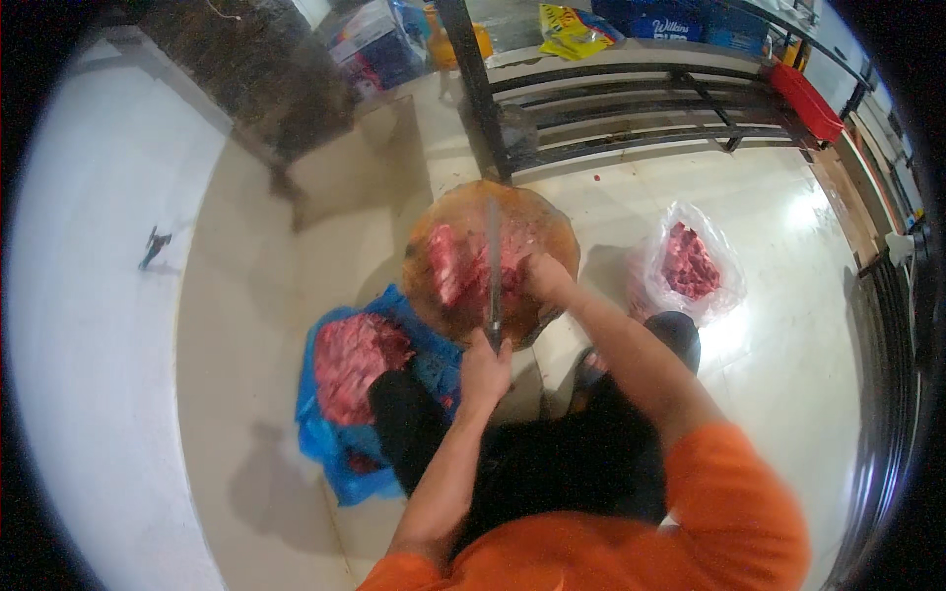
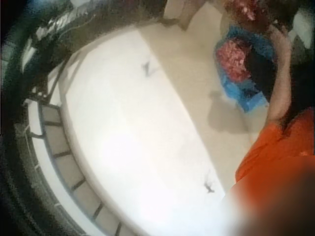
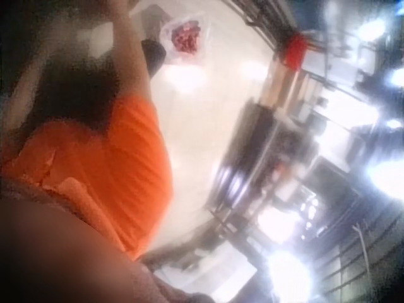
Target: The person sits on the floor and uses a large knife to cut raw meat on a wooden chopping block. The person repeatedly slices the meat and places the cut pieces into a plastic bag.
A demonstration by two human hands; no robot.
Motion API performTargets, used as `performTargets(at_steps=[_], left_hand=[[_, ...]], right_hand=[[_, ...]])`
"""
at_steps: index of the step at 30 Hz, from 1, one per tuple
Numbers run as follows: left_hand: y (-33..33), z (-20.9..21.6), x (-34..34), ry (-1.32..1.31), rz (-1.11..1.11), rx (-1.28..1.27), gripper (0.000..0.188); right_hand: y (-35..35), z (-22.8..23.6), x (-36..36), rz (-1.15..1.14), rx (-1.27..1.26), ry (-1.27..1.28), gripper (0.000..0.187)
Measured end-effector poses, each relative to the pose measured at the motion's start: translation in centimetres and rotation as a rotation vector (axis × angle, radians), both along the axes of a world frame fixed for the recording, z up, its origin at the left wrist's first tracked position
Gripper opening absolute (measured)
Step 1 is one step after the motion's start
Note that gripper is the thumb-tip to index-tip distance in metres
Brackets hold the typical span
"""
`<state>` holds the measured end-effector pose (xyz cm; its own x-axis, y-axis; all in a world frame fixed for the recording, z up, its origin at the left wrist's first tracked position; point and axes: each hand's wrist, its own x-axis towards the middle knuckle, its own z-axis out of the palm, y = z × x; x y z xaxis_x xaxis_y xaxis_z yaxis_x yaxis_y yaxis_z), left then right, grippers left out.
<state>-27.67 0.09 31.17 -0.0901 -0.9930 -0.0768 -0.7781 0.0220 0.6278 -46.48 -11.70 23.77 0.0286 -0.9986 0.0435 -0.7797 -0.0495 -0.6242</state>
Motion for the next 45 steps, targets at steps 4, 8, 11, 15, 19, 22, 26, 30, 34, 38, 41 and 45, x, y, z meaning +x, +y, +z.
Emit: performTargets(at_steps=[4,8,11,15,19,22,26,30,34,38,41,45], left_hand=[[-0.7,-0.9,-0.2,-0.02,-0.013,0.048,0.046],[-1.6,5.3,-2.1,0.076,-0.115,-0.431,0.054],[-2.6,10.4,-2.6,0.384,-0.084,-0.538,0.055],[-3.0,10.8,-4.2,0.437,-0.003,-0.324,0.055],[-4.1,-2.2,-2.1,-0.093,-0.017,0.13,0.041],[-4.2,-1.9,-2.7,-0.126,-0.101,0.155,0.043],[-4.6,-2.8,-1.4,-0.081,-0.093,0.216,0.045],[-3.6,-3.7,-1.7,-0.006,-0.031,0.212,0.045],[-5.8,-4.2,-0.7,0.08,-0.01,0.228,0.045],[-5.5,-0.3,-1.1,0.28,0.052,0.422,0.045],[-3.5,3.0,0.0,0.166,0.007,0.227,0.045],[-3.4,1.6,4.6,-0.066,0.032,0.022,0.045]], right_hand=[[-0.9,-1.0,-1.3,0.097,0.012,0.037,0.015],[-1.6,0.1,-3.4,0.042,0.019,0.057,0.017],[-1.2,3.3,-2.9,0.001,0.151,0.089,0.022],[-0.4,3.7,-3.4,0.049,0.157,0.047,0.025],[1.0,-0.9,-1.0,-0.014,0.066,0.034,0.02],[1.3,-2.7,-0.5,-0.061,-0.033,-0.018,0.022],[0.6,-2.0,0.4,-0.001,-0.08,0.018,0.03],[0.9,-1.9,-1.3,0.159,-0.175,-0.005,0.03],[2.0,0.0,0.5,0.386,-0.232,-0.109,0.029],[3.0,0.0,0.0,0.084,-0.123,-0.109,0.029],[1.5,-1.6,-2.9,-0.087,-0.188,-0.064,0.034],[1.0,-2.3,-1.1,0.046,-0.225,0.052,0.055]])
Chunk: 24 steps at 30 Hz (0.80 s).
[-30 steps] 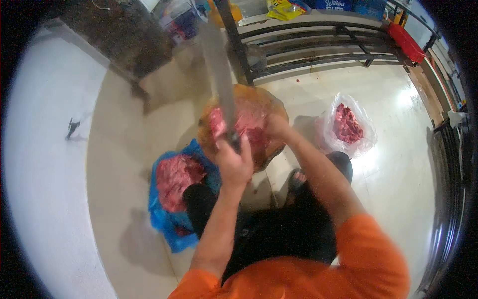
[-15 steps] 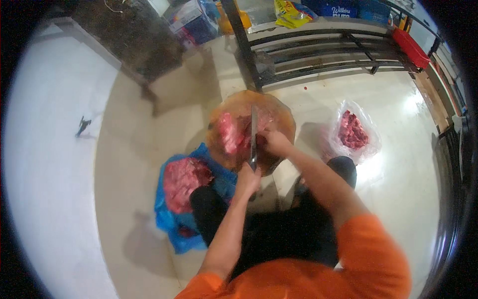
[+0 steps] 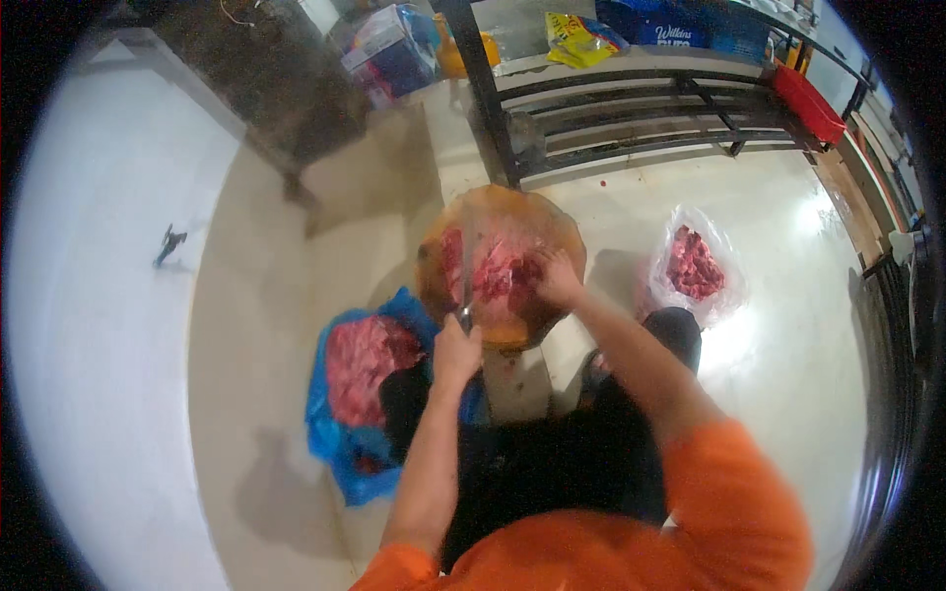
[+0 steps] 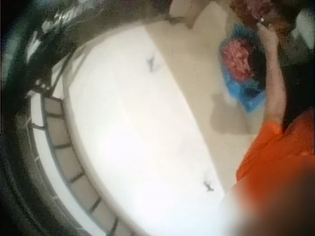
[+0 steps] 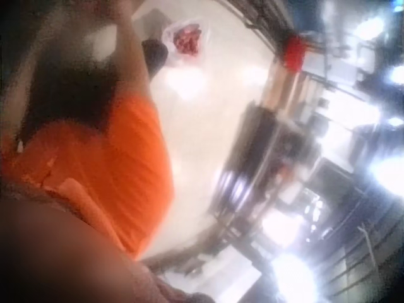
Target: The person sits on the floor and uses a large knife to cut raw meat on a wooden chopping block. The person repeatedly slices the meat and places the cut pieces into a plastic bag.
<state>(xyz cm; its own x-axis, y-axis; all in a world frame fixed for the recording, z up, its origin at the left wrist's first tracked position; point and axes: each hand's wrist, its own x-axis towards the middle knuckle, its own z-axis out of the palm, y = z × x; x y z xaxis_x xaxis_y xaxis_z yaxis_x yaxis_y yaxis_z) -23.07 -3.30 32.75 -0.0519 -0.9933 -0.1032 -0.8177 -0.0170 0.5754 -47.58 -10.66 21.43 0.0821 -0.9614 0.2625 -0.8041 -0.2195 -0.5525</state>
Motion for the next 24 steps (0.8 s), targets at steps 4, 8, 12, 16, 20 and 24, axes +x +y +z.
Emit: performTargets(at_steps=[4,8,12,16,20,24], left_hand=[[-0.6,-5.2,1.6,-0.028,-0.065,-0.054,0.041],[1.6,-1.7,-2.5,0.404,-0.017,0.286,0.031],[1.3,-2.6,0.2,0.479,0.096,0.268,0.022],[1.6,-4.0,1.7,0.761,0.083,0.473,0.014],[2.5,-6.9,1.5,0.992,0.19,0.668,0.015],[4.2,-7.8,-2.1,0.994,0.054,0.796,0.015]], right_hand=[[-0.2,0.0,3.0,-0.031,-0.113,-0.117,0.049],[0.1,-0.8,2.3,-0.212,-0.185,-0.294,0.044],[0.9,1.6,2.0,-0.352,-0.086,-0.068,0.051],[1.3,2.0,1.2,-0.473,-0.071,0.017,0.054],[2.2,1.6,2.1,-0.515,-0.102,0.06,0.058],[2.5,2.1,3.1,-0.449,-0.081,-0.054,0.06]])
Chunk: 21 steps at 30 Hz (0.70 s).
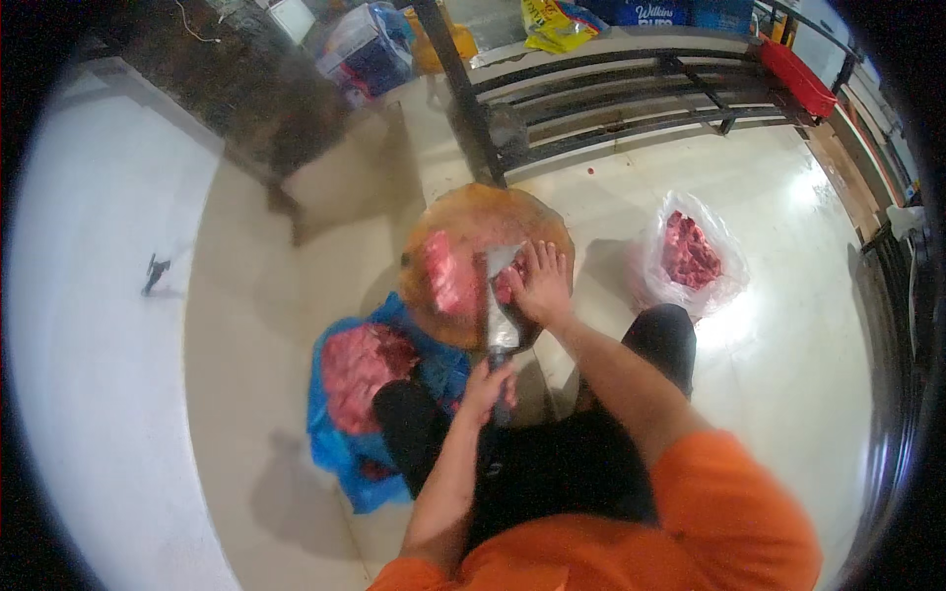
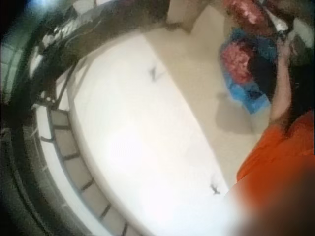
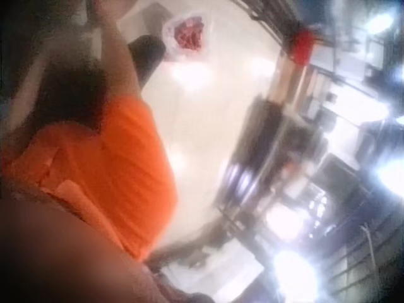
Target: The person sits on the floor and uses a large knife to cut raw meat on a wooden chopping block. The person repeatedly slices the meat and places the cut pieces into a plastic bag.
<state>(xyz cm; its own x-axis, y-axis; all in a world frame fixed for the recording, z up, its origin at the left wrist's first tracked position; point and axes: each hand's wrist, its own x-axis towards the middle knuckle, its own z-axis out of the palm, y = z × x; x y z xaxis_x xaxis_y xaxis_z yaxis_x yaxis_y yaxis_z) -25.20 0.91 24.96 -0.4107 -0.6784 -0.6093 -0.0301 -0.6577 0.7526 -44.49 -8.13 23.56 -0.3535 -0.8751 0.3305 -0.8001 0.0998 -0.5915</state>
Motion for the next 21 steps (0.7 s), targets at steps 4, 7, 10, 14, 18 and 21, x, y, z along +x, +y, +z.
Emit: performTargets(at_steps=[4,7,10,14,18,21], left_hand=[[1.0,1.0,-4.8,-0.023,-0.028,-0.122,0.016],[-0.4,3.2,-7.2,-0.037,-0.045,-0.195,0.017],[-1.7,5.9,-12.2,-0.116,-0.157,-0.344,0.017],[-4.2,9.3,-15.5,-0.023,-0.274,-0.384,0.017],[-3.9,13.4,-23.8,0.066,-0.494,-0.36,0.013],[-4.4,14.6,-27.5,0.074,-0.516,-0.444,0.018]], right_hand=[[-1.1,0.0,-1.1,0.026,-0.192,-0.224,0.057],[-1.7,1.0,-3.5,0.085,-0.245,-0.649,0.054],[-2.4,2.0,-9.5,0.042,-0.325,-0.974,0.046],[-2.2,9.4,-12.9,-0.048,-0.533,-1.109,0.034],[0.5,12.3,-24.1,-0.108,-0.477,-0.875,0.052],[1.4,13.2,-27.8,-0.154,-0.639,-0.911,0.057]])
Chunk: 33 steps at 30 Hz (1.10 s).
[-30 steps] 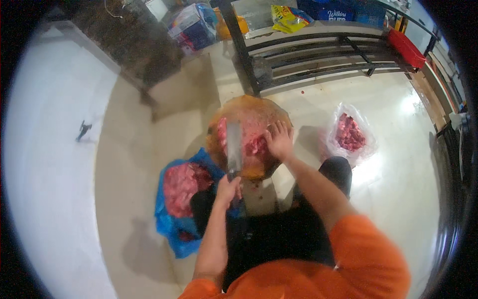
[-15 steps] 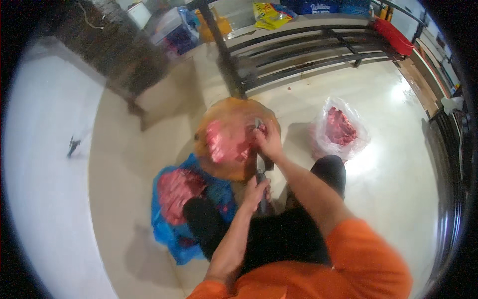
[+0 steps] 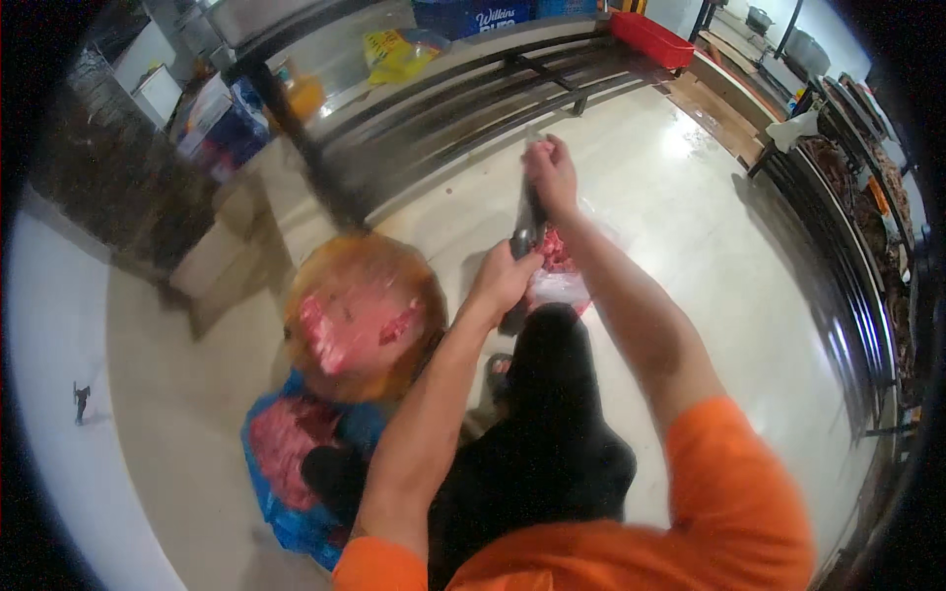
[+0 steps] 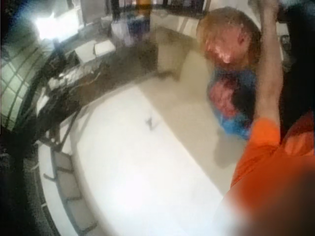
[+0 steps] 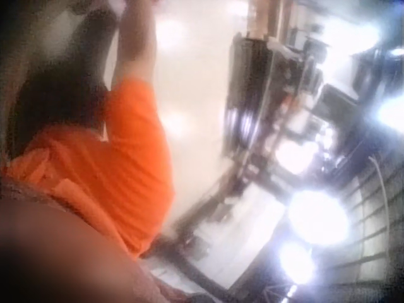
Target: The person sits on the floor and uses a large knife to cut raw meat on a wooden chopping block. The person repeatedly slices the meat and places the cut pieces into a plastic bag.
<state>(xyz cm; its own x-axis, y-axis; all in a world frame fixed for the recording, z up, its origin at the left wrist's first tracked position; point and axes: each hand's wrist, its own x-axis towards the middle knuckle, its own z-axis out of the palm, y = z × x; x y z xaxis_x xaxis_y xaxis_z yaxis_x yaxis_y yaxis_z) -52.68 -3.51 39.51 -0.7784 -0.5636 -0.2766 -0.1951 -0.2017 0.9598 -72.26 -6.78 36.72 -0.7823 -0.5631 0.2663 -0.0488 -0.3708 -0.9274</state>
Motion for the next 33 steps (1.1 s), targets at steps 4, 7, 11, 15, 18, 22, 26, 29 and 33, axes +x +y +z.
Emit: performTargets(at_steps=[4,7,11,15,18,22,26,29,33], left_hand=[[-0.9,0.7,-3.9,-0.286,-0.134,-0.397,0.041],[-0.8,-3.5,-6.3,-0.383,-0.031,-0.915,0.034],[-2.6,-5.9,-5.7,-0.464,-0.22,-0.612,0.036],[-4.4,-6.9,1.6,-0.153,-0.168,0.074,0.02],[-5.4,-6.7,10.0,0.033,-0.028,0.413,0.011],[-3.7,-5.0,19.4,0.176,0.23,0.614,0.011],[-1.1,-4.1,27.6,0.067,0.509,0.403,0.012],[0.4,-7.0,31.4,0.061,0.57,0.36,0.014],[4.4,-7.0,36.1,0.133,0.682,0.411,0.016]], right_hand=[[1.6,-3.2,-4.9,-0.16,0.142,-0.059,0.056],[3.3,-12.0,-9.3,-0.429,0.479,0.179,0.057],[8.8,-22.1,-15.1,-0.617,0.818,0.554,0.044],[7.3,-21.1,-14.1,-0.366,0.619,0.452,0.029],[0.5,-14.4,-5.5,-0.014,0.746,0.355,0.023],[-4.2,-8.9,5.8,0.594,0.649,0.418,0.026],[-6.5,-9.9,17.5,0.846,0.683,1.169,0.029],[-4.1,-12.8,23.1,0.688,0.846,1.355,0.027],[-0.2,-8.4,31.7,0.583,0.842,1.185,0.024]])
